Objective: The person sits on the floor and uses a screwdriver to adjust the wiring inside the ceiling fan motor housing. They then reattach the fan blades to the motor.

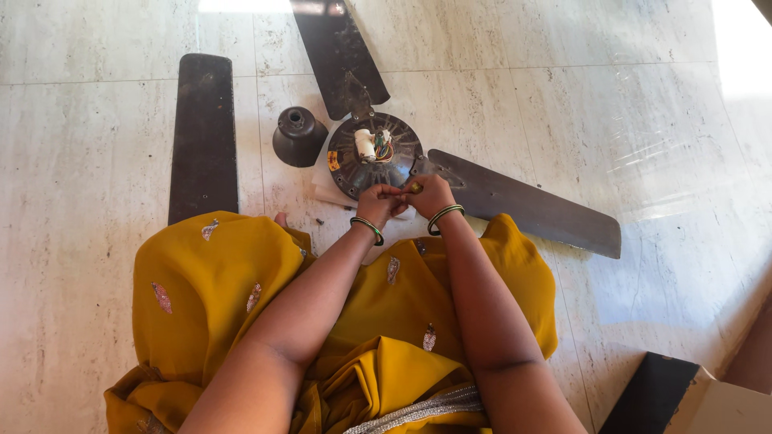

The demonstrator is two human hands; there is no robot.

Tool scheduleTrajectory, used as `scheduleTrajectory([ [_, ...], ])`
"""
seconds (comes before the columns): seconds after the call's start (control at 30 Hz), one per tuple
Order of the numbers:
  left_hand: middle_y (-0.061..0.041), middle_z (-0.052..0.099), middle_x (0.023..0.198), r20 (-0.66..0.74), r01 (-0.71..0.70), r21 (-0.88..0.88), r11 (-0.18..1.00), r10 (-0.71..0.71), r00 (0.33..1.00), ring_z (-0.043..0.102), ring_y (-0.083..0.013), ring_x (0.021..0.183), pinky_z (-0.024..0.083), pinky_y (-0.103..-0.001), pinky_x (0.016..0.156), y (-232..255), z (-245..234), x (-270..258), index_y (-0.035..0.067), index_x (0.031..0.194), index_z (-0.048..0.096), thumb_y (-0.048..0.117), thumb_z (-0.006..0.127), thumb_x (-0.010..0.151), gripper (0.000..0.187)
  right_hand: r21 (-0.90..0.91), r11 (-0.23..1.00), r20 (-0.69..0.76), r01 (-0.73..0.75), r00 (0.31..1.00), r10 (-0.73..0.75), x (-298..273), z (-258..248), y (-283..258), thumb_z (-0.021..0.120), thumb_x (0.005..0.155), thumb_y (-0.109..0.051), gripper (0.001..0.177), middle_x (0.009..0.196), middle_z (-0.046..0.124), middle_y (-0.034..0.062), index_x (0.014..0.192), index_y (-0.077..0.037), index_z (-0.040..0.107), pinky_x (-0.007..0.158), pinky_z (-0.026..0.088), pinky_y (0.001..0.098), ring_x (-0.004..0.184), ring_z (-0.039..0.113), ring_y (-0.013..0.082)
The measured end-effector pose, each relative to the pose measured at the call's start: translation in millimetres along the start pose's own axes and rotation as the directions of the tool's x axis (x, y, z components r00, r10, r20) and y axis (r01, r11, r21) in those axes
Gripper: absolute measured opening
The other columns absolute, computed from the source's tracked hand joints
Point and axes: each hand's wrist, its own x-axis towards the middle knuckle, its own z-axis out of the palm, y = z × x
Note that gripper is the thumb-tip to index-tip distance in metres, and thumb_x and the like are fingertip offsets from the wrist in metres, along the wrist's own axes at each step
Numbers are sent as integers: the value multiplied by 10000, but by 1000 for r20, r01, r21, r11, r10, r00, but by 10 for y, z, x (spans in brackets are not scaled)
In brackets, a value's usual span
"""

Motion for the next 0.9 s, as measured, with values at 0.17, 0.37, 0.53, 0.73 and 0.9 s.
scheduleTrajectory([
  [0.17, -137, 703, 907, 43, -11, 93, 996, 7, 999, 749, -208, 782, 645, -303, 706, -8, 76, -11, -48, 995, 595, -113, 666, 881, 149, 30, 998, 50, -47, 998, 46, 22, -118, -10, 843, 717, -181, 173, 821, 770, 98, 861, -104, 789, 748, 578, 346, 789, 742, 212],
  [0.37, -101, 706, 935, 67, -23, 56, 998, 19, 998, 739, -167, 823, 663, -299, 774, -34, 165, 10, -32, 1019, 618, -91, 673, 890, 152, 13, 999, 16, -38, 999, 38, 103, -154, 29, 811, 729, -160, 142, 822, 759, 75, 856, -100, 786, 777, 578, 335, 798, 735, 188],
  [0.53, -126, 730, 895, 11, 74, 23, 997, -74, 997, 724, -181, 756, 626, -287, 699, -218, 163, 92, -5, 1012, 630, -24, 681, 909, 116, 345, 926, 57, -150, 989, 139, 229, -350, 221, 795, 771, -69, 139, 794, 749, 88, 901, -48, 752, 552, 467, 292, 623, 616, 131],
  [0.73, -106, 707, 844, -36, 286, 62, 956, -284, 958, 677, -162, 668, 556, -271, 590, -695, 159, 146, 19, 988, 656, 70, 677, 886, 116, 600, 769, 53, -221, 970, 238, 227, -768, 380, 752, 825, 1, 124, 777, 736, 77, 934, -20, 698, 440, 423, 234, 527, 552, 72],
  [0.9, -123, 653, 1011, -225, 418, -69, 906, -422, 878, 646, -199, 779, 560, -304, 624, -974, 453, 259, 11, 1051, 634, 180, 724, 911, 237, 646, 727, 77, -234, 967, 243, 237, -819, 363, 751, 845, -3, 119, 784, 740, 71, 938, -34, 684, 439, 419, 233, 533, 548, 63],
])
